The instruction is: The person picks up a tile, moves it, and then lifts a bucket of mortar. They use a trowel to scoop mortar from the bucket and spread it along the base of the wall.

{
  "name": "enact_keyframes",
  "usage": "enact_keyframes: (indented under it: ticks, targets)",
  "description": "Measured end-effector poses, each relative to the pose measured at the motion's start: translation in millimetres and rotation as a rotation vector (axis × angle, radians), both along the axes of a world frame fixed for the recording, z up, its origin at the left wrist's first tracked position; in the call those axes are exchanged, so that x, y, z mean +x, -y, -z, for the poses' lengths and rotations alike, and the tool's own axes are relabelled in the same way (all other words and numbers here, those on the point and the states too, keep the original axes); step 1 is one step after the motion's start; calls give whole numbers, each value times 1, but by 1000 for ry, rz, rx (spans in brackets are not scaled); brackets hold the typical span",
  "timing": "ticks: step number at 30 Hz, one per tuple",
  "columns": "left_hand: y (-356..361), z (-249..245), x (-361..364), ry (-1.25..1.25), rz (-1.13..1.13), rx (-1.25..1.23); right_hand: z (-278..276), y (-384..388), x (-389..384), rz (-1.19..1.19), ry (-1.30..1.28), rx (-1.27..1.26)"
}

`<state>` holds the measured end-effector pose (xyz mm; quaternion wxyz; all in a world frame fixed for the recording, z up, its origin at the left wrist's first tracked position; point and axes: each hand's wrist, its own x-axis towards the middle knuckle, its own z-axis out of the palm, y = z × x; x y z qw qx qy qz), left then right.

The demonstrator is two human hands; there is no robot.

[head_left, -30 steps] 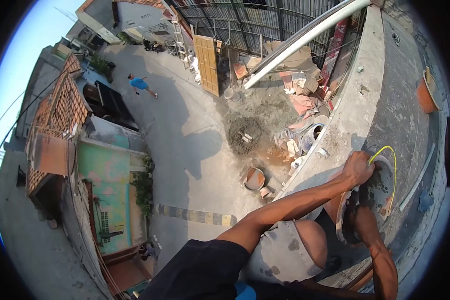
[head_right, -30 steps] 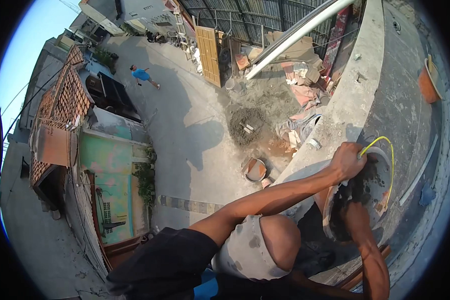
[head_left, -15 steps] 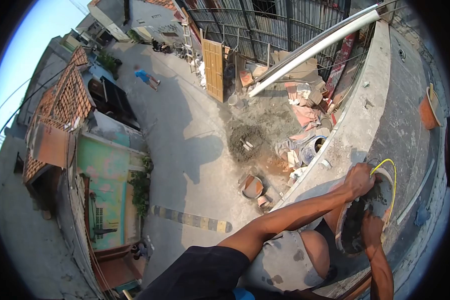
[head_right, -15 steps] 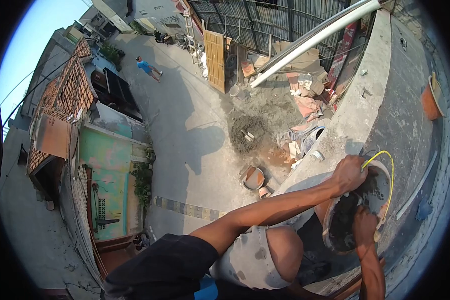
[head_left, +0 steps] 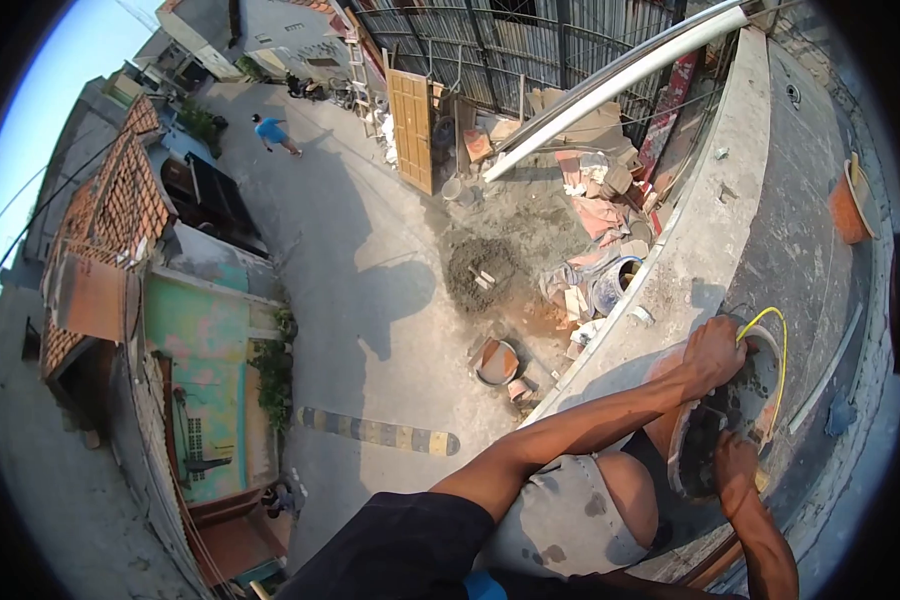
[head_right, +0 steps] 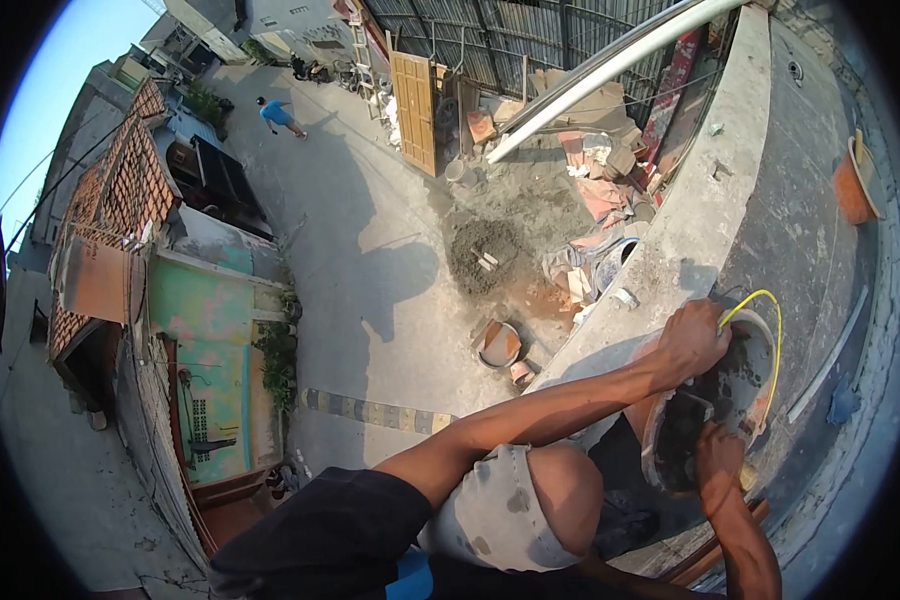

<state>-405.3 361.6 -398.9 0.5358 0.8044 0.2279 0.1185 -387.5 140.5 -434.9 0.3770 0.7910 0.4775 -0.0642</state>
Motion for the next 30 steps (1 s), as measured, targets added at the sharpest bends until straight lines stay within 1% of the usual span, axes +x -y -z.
enact_keyframes:
  ticks: [1, 3, 4, 5, 7, 8, 9, 11, 14, 15, 17, 18, 20, 21, 22, 23, 24, 25, 26, 27, 28, 29, 30]
  targets:
    - [3, 0, 1, 6, -10, 0, -11, 1, -1, 14, 11, -2]
    - [9, 2, 7, 29, -19, 9, -29, -5, 2, -65, -34, 83]
    - [13, 5, 8, 42, -34, 34, -23, -4, 11, -14, -5, 141]
    - [16, 9, 8, 49, -52, 56, -20, -10, 14, -19, -10, 141]
    - [21, 9, 8, 46, -52, 53, -23, -30, 16, 12, 232, 241]
    - [22, 7, 8, 53, -50, 54, -14, -33, 24, -32, 297, 238]
    - [21, 4, 8, 50, -46, 54, -8, -33, 22, -28, 294, 238]
    - [17, 1, 5, 20, -29, 22, -1, -31, 17, 32, 174, 103]
    - [12, 1, 4, 42, -31, 0, 14, -11, -2, 43, 120, 28]
    - [12, 2, 5, 49, -31, -3, 10, -5, -7, 42, 127, 25]
    - [14, 5, 4, 110, -65, 9, -1, 9, -18, 17, 7, -3]
    - [12, 7, 6, 124, -50, 7, -4, 11, -11, 57, -57, 7]
    - [9, 10, 4, 105, -63, 11, -38, -6, -7, 164, -110, 184]
    - [4, 4, -3, 153, -24, -11, -56, -17, -12, 199, -97, 264]
    - [3, -1, -9, 211, -25, -16, -62, -23, -9, 300, -133, 331]
    - [3, -3, -12, 279, -20, 27, -64, -25, -6, 180, -18, 431]
    - [-1, -20, -18, 190, 27, 39, -62, -27, 0, 66, 118, 529]
    - [-5, -32, -21, 255, 50, 121, -76, -38, 1, 42, 77, 564]
    - [-5, -37, -22, 295, 35, 118, -80, -47, 1, -14, 218, 524]
    - [-9, -46, -24, 235, 58, 95, -77, -55, 5, 2, 215, 423]
    - [-13, -62, -26, 37, 106, 81, -66, -64, 9, 83, 189, 362]
    - [-15, -44, -24, 242, 73, 165, -55, -69, 11, 147, 159, 309]
    - [-17, -43, -24, 165, 64, 196, -45, -68, 8, 188, 170, 310]
